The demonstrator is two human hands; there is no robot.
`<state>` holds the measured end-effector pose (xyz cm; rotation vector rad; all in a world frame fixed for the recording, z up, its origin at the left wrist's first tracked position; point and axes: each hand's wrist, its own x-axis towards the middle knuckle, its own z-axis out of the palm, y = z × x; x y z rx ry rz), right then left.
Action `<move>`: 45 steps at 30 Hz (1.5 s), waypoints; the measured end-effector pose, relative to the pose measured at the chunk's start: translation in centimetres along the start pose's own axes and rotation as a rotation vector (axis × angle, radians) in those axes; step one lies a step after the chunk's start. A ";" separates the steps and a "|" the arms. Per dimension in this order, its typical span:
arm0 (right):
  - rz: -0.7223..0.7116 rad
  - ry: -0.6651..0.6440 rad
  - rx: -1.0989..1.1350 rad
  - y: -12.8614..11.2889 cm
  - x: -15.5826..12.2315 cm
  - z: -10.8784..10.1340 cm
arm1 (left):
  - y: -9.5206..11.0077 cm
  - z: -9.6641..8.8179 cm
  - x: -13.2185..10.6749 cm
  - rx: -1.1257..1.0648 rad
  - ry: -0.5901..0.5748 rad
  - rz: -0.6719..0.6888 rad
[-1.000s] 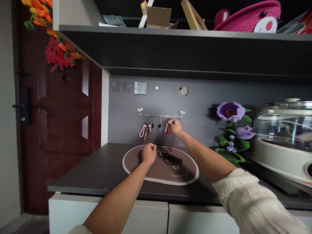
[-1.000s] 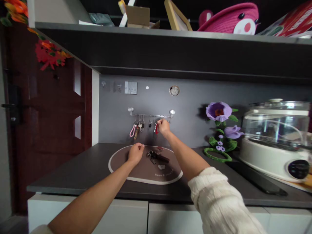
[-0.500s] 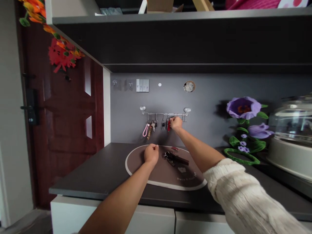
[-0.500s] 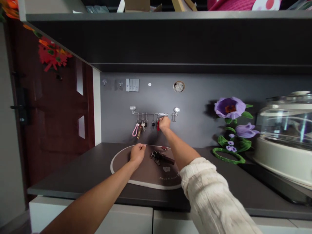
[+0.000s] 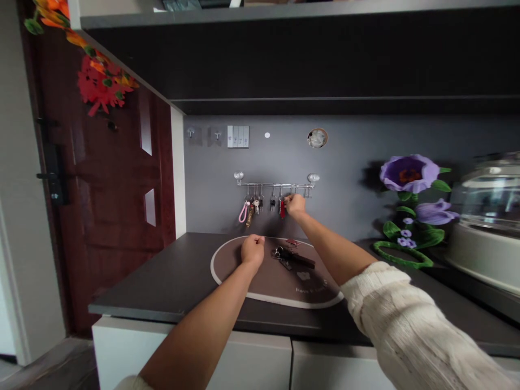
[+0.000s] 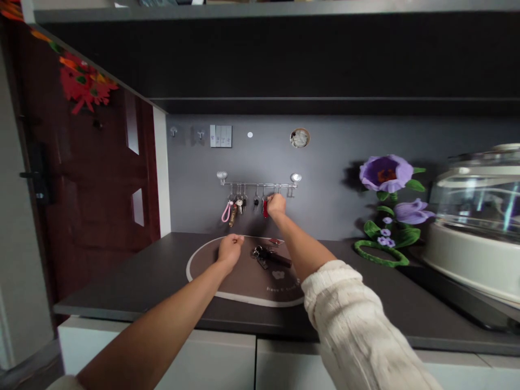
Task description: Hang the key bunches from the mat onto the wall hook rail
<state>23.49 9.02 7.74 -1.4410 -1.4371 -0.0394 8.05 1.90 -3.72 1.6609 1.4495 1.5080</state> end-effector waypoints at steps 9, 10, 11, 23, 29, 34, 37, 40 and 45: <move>0.054 0.032 0.037 -1.0 -2.9 -1.5 | 0.0 -0.2 -0.1 -0.084 -0.051 0.026; 0.054 0.027 0.074 -1.2 -3.4 -1.7 | 0.0 -0.2 -0.1 -0.090 -0.059 0.029; 0.054 0.016 0.112 -1.3 -4.1 -1.8 | -0.1 -0.2 -0.1 -0.091 -0.069 0.031; 0.034 -0.145 0.260 -0.4 -12.9 -4.0 | 0.8 -1.3 -1.6 -0.053 -0.222 0.179; 0.038 -0.208 0.288 0.9 -15.5 -5.0 | 1.0 -1.6 -2.0 0.028 -0.293 0.215; 0.075 -0.294 0.257 1.0 -17.2 -5.8 | 1.1 -1.7 -2.1 0.084 -0.319 0.254; 0.041 -0.325 0.193 1.0 -17.5 -5.9 | 1.0 -1.6 -2.1 0.140 -0.310 0.267; -0.007 -0.358 0.132 1.2 -17.6 -5.6 | 1.0 -1.6 -2.2 0.223 -0.301 0.285; -0.028 -0.369 0.036 1.2 -17.6 -5.5 | 1.3 -1.7 -2.3 0.361 -0.322 0.281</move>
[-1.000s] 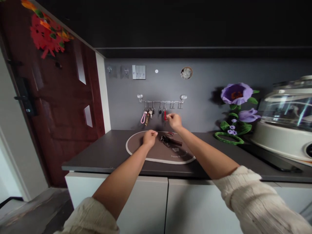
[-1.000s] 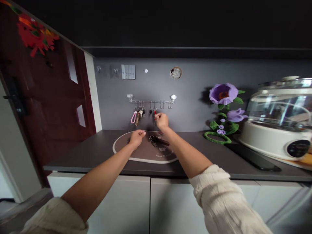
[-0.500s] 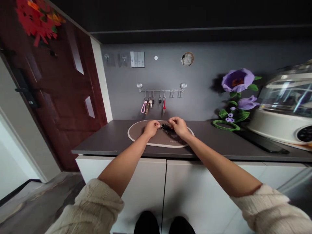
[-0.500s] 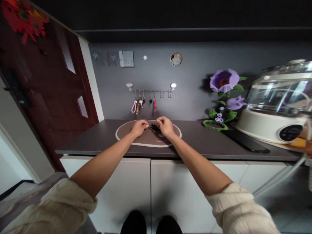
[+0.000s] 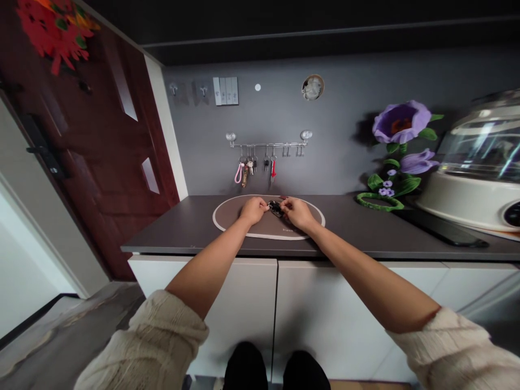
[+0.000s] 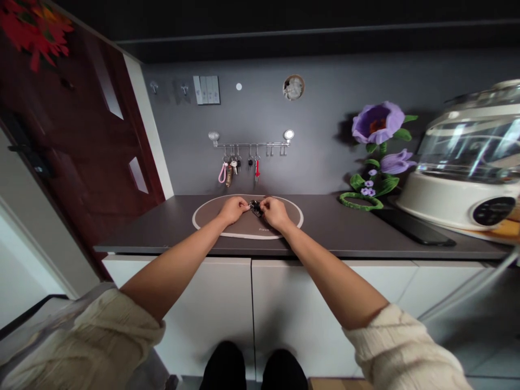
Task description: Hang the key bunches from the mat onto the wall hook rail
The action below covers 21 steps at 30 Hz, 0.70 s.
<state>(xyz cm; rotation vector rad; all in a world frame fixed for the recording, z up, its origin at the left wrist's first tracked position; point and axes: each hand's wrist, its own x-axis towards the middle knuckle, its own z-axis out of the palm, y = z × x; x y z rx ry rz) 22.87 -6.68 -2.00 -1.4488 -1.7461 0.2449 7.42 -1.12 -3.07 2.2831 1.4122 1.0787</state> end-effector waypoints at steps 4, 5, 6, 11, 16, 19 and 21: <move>0.007 0.003 -0.018 -0.2 0.0 -0.1 | 0.0 0.1 0.1 0.066 -0.040 0.015; 0.012 0.004 -0.017 -0.2 0.0 -0.1 | 0.0 0.1 0.2 0.077 -0.044 0.027; 0.019 0.003 -0.013 -0.2 0.0 0.0 | 0.0 0.1 0.2 0.086 -0.046 0.039; 0.049 -0.008 0.022 0.0 0.2 0.1 | 0.0 0.0 0.1 0.118 -0.026 0.125; 0.036 0.005 0.029 0.3 0.3 0.2 | 0.0 -0.1 -0.1 0.129 0.010 0.174; 0.027 0.003 0.030 0.3 0.3 0.2 | 0.1 -0.2 -0.1 0.144 0.026 0.184; 0.021 -0.003 0.030 0.2 0.3 0.2 | 0.1 -0.2 -0.2 0.149 0.041 0.188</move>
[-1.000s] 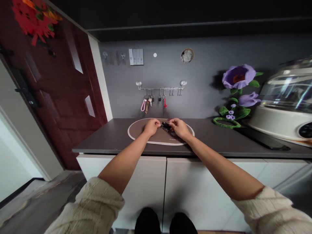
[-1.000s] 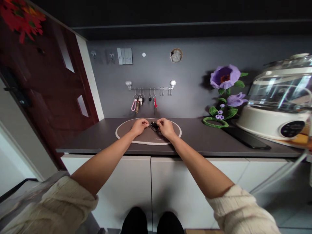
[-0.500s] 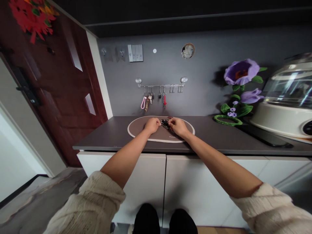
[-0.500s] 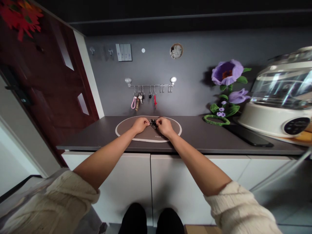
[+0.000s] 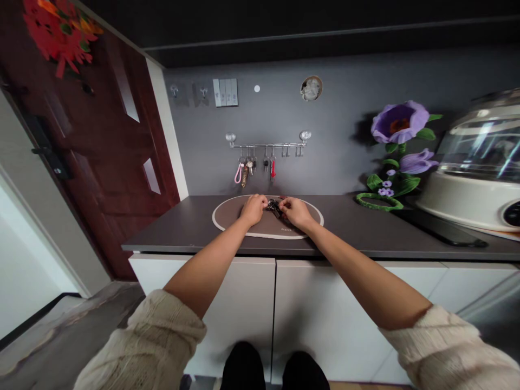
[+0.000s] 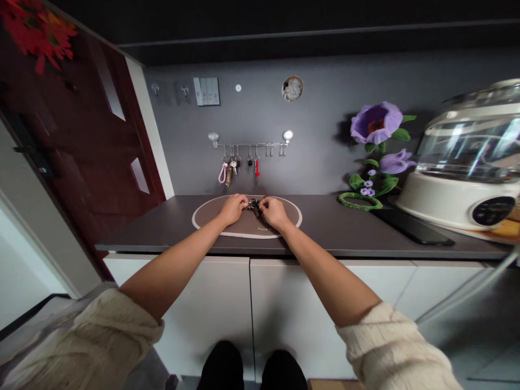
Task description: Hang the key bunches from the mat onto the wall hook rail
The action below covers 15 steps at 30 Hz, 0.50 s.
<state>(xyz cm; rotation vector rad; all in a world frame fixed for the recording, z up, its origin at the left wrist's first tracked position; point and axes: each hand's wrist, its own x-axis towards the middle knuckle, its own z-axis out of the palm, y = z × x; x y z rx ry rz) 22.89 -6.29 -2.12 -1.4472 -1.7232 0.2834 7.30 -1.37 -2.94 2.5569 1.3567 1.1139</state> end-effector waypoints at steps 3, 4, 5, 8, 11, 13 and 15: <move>0.004 -0.001 0.003 0.0 0.0 0.0 | 0.1 -0.1 0.0 -0.008 0.023 0.013; 0.005 0.001 0.004 0.0 0.1 0.0 | 0.1 -0.1 0.0 -0.014 0.030 0.019; 0.005 0.002 0.004 0.0 0.1 0.1 | 0.1 -0.2 0.0 -0.021 0.038 0.023; -0.002 0.009 0.010 0.1 0.2 0.1 | 0.3 -0.3 0.0 -0.052 0.062 0.037; -0.007 0.015 0.031 0.1 0.1 0.1 | 0.5 -0.5 0.1 -0.098 0.086 0.049; -0.004 0.019 0.046 -0.1 0.0 0.0 | 0.7 -0.6 0.1 -0.136 0.104 0.058; -0.005 0.025 0.057 -0.3 -0.1 0.0 | 0.8 -0.7 0.2 -0.176 0.119 0.069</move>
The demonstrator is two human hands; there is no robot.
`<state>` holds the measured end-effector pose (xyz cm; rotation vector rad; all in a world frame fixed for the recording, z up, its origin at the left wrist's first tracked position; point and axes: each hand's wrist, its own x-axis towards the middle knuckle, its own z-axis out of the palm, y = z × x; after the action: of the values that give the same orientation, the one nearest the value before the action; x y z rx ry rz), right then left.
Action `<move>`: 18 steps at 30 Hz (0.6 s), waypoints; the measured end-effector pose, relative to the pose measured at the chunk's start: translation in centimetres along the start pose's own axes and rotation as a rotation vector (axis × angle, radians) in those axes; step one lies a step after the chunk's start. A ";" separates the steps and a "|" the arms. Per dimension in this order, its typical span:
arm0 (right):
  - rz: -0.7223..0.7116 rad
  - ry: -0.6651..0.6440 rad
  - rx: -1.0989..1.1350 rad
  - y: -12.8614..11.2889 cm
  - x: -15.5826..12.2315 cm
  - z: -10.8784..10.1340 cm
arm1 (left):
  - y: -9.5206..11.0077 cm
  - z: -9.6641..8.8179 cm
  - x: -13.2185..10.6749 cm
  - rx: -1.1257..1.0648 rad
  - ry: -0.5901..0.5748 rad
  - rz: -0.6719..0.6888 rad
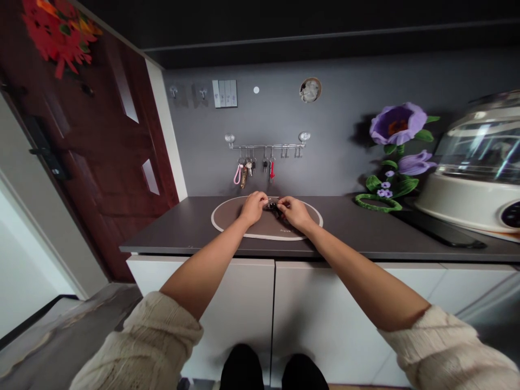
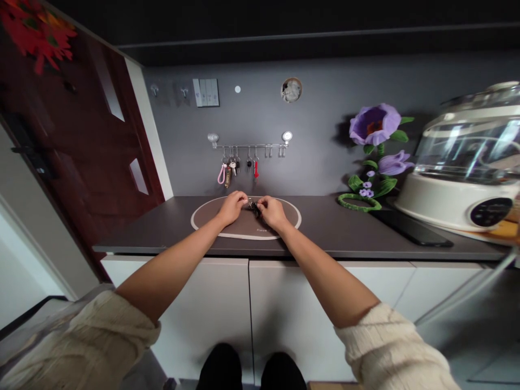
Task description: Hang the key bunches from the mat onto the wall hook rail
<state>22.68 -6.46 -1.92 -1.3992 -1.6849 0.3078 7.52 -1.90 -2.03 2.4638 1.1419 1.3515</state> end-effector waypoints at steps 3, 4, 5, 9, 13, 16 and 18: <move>-0.030 0.012 0.013 -0.3 -0.1 -0.1 | 0.3 -0.1 0.1 -0.068 0.012 0.009; -0.045 0.014 0.017 -0.4 -0.1 -0.1 | 0.4 -0.1 0.1 -0.094 0.012 0.009; -0.061 0.017 0.022 -0.5 -0.1 -0.1 | 0.5 -0.1 0.1 -0.123 0.013 0.005; -0.147 0.027 0.031 -0.6 0.0 -0.1 | 0.7 -0.1 0.2 -0.263 0.026 -0.032; -0.189 0.031 0.065 -0.9 0.0 -0.1 | 0.5 0.1 0.3 -0.393 0.046 -0.087; -0.189 0.032 0.106 -1.5 -0.2 -0.3 | 0.4 0.2 0.3 -0.457 0.059 -0.108; -0.187 0.033 0.121 -1.7 -0.3 -0.4 | 0.3 0.3 0.3 -0.483 0.062 -0.110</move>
<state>21.83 -7.38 -0.72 -1.1432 -1.7263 0.2749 8.02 -1.89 -1.86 2.0023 0.8238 1.4715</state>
